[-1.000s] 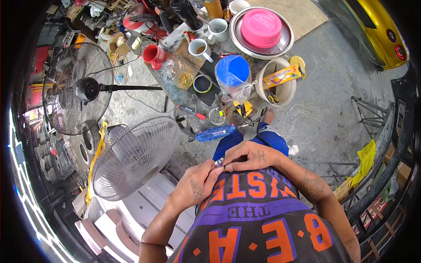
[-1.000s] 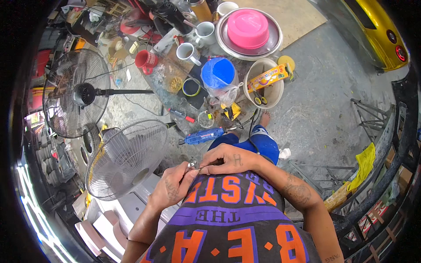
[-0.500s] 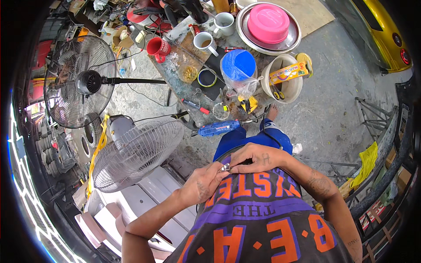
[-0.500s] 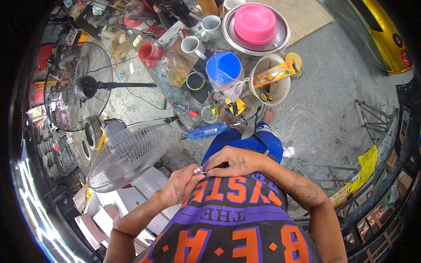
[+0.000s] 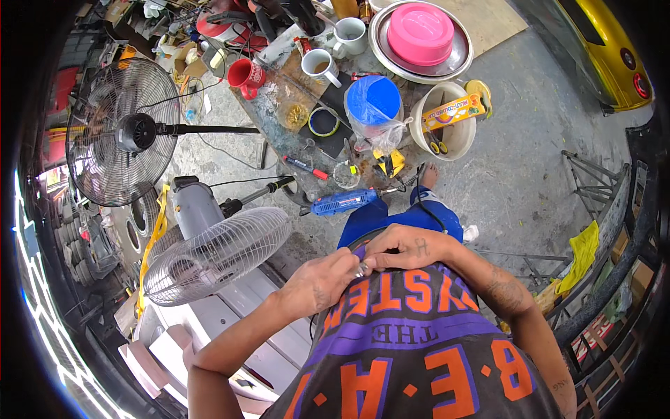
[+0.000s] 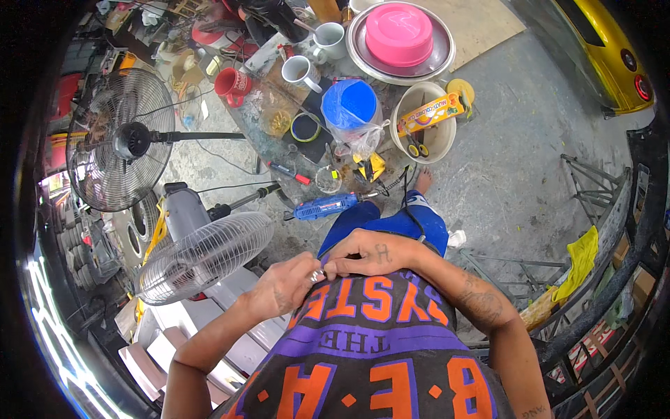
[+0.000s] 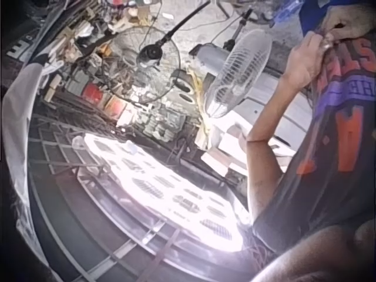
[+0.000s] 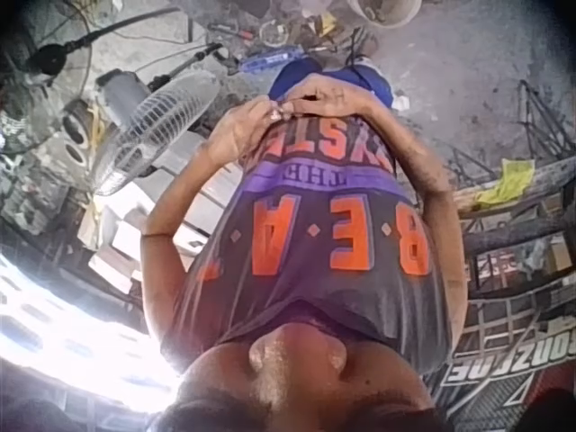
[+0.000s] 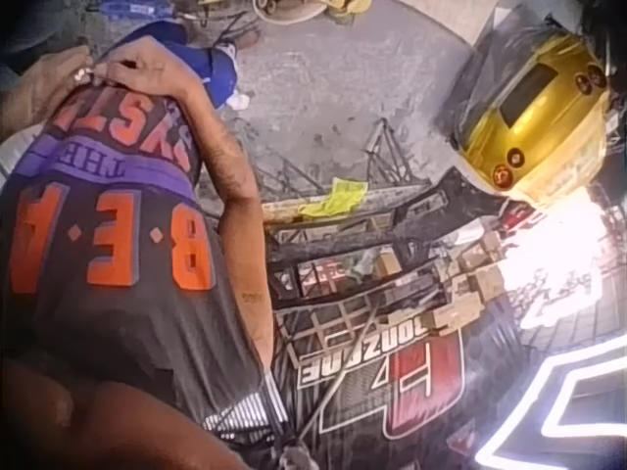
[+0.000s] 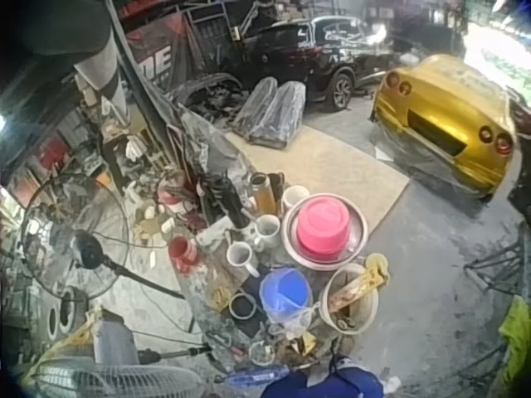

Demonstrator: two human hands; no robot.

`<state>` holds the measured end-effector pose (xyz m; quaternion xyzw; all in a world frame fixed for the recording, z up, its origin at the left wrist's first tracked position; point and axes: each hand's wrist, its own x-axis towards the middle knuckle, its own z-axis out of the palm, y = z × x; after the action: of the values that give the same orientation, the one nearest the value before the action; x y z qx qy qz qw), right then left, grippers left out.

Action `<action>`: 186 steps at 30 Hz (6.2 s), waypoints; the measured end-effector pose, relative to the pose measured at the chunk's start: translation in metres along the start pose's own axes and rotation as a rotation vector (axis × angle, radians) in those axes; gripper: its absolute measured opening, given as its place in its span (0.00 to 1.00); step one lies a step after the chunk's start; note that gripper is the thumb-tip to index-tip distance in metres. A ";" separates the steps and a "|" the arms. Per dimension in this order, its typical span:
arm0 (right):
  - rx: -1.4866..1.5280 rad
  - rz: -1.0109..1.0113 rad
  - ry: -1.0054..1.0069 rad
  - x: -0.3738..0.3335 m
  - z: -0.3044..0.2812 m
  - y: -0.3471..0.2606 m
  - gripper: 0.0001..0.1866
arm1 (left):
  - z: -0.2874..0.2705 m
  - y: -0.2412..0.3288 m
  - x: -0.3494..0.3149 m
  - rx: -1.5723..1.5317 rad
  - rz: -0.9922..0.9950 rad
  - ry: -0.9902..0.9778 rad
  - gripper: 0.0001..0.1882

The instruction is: Assemble a small metal component using a wrench.

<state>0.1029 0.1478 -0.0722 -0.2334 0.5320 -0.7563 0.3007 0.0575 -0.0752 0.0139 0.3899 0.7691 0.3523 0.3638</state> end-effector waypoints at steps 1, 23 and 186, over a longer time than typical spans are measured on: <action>0.024 0.061 0.016 0.001 0.000 -0.003 0.12 | -0.001 0.004 0.001 -0.045 -0.079 0.026 0.05; -0.242 -0.127 0.236 -0.004 0.016 -0.008 0.13 | 0.001 -0.010 -0.002 -0.081 -0.055 0.019 0.08; 1.067 -0.137 0.849 -0.015 -0.063 -0.060 0.14 | -0.001 0.080 0.149 -0.888 -0.230 0.559 0.06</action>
<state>0.0586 0.2157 -0.0366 0.2302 0.1425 -0.9583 0.0917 0.0192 0.0879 0.0378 0.0030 0.6514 0.6918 0.3115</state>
